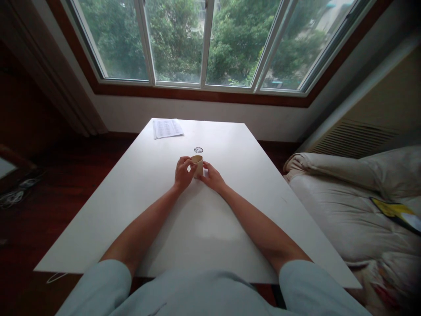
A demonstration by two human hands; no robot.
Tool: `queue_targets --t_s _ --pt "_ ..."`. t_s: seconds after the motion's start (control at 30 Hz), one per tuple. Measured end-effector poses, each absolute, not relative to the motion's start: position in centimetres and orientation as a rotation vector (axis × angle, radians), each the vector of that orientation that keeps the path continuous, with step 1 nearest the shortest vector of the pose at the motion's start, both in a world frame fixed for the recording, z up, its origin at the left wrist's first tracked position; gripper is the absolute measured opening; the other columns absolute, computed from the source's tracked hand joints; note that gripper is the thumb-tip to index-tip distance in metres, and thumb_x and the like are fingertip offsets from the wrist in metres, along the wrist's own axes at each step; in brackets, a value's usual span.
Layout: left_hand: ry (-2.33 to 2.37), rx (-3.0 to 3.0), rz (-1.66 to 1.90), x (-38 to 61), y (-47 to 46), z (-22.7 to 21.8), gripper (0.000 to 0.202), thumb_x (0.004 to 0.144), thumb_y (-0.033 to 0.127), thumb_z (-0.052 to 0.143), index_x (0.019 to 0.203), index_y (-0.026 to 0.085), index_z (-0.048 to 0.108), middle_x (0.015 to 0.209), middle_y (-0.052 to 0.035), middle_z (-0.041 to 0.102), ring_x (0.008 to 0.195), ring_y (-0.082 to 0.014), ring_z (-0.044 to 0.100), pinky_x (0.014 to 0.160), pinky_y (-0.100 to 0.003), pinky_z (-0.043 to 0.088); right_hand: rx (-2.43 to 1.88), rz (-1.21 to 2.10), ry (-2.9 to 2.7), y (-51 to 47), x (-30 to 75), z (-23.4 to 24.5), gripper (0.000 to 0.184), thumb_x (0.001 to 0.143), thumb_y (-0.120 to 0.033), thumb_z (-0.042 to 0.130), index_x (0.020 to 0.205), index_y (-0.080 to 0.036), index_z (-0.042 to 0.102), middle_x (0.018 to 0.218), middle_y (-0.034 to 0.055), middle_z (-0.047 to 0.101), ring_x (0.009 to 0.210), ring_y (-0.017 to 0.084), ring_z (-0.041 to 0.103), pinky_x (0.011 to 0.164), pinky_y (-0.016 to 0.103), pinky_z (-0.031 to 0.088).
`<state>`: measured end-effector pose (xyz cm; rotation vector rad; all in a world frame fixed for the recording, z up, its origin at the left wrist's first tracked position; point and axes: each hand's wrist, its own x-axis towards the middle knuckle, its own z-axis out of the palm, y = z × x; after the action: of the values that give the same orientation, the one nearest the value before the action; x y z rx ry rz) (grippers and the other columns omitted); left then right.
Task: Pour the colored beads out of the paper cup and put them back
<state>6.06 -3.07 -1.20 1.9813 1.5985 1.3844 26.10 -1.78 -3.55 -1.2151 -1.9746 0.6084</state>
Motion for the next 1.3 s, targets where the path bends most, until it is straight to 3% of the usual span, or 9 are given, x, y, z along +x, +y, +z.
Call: queue_targets --t_s 0.13,0.27,0.37,0.5,0.63,0.87,1.03,1.3 --pt "1.463 1.845 1.354 5.7 -2.4 -2.1 0.026 0.109 0.041 0.058 0.094 0.024 0.071 0.128 -0.0107 0.070 0.111 -0.0235 0.072 0.088 -0.037 0.066 -1.207 0.780 -1.887 -1.4 26.6 -3.5 0.076 0.086 -0.043 0.083 0.157 -0.032 0.058 0.130 0.0082 0.081 0.104 0.029 0.079 0.093 0.046 0.065" --pt "1.584 1.660 1.405 4.5 -1.0 -2.8 0.040 0.114 0.044 0.040 0.107 0.023 0.073 0.124 -0.0113 0.072 0.121 -0.0247 0.072 0.105 -0.041 0.063 -1.120 0.834 -1.894 -1.1 26.9 -3.6 0.069 0.083 -0.046 0.084 0.148 -0.029 0.067 0.124 0.0068 0.081 0.103 0.027 0.076 0.092 0.041 0.063" --pt "1.462 1.473 1.402 3.8 -0.2 -3.0 0.051 0.114 0.050 0.031 0.117 0.021 0.073 0.130 -0.0115 0.075 0.120 -0.0238 0.074 0.104 -0.041 0.063 -1.080 0.892 -1.875 -1.2 27.0 -3.2 0.059 0.081 -0.050 0.085 0.135 -0.028 0.076 0.122 0.0068 0.079 0.101 0.027 0.075 0.087 0.039 0.063" --pt "1.291 1.382 1.268 4.6 -0.7 -3.0 0.074 0.107 0.077 0.029 0.111 0.020 0.077 0.116 -0.0111 0.079 0.102 -0.0259 0.078 0.090 -0.041 0.066 -1.080 1.007 -1.871 -1.4 26.9 -2.5 0.057 0.080 -0.056 0.086 0.128 -0.027 0.079 0.106 0.0036 0.077 0.091 0.024 0.072 0.079 0.036 0.062" --pt "1.223 1.262 1.307 6.4 -1.8 -3.0 0.075 0.102 0.085 0.038 0.107 0.020 0.075 0.114 -0.0107 0.080 0.099 -0.0276 0.078 0.085 -0.040 0.064 -1.027 1.017 -1.860 -1.0 27.0 -2.9 0.062 0.079 -0.059 0.084 0.129 -0.024 0.077 0.118 0.0063 0.076 0.094 0.023 0.069 0.082 0.035 0.059" --pt "1.057 1.063 1.335 6.4 -1.9 -2.7 0.081 0.090 0.094 0.054 0.103 0.017 0.076 0.102 -0.0117 0.080 0.085 -0.0248 0.072 0.075 -0.036 0.058 -0.926 0.783 -1.862 -0.7 27.1 -3.6 0.065 0.087 -0.064 0.085 0.137 -0.024 0.074 0.118 0.0097 0.076 0.097 0.025 0.068 0.082 0.037 0.057" --pt "0.943 0.974 1.235 5.3 -1.6 -2.3 0.084 0.089 0.096 0.054 0.102 0.017 0.076 0.095 -0.0118 0.079 0.083 -0.0251 0.072 0.074 -0.035 0.057 -0.846 0.516 -2.009 -2.0 26.4 -2.7 0.060 0.095 -0.069 0.079 0.137 -0.027 0.073 0.123 0.0123 0.072 0.099 0.027 0.068 0.084 0.039 0.058" --pt "0.948 1.056 1.207 5.1 -1.4 -2.9 0.084 0.089 0.096 0.053 0.103 0.017 0.076 0.093 -0.0101 0.079 0.079 -0.0225 0.070 0.071 -0.034 0.054 -0.856 0.365 -2.041 -2.3 26.7 -2.1 0.063 0.099 -0.074 0.071 0.140 -0.026 0.070 0.117 0.0115 0.073 0.090 0.024 0.067 0.080 0.037 0.058"
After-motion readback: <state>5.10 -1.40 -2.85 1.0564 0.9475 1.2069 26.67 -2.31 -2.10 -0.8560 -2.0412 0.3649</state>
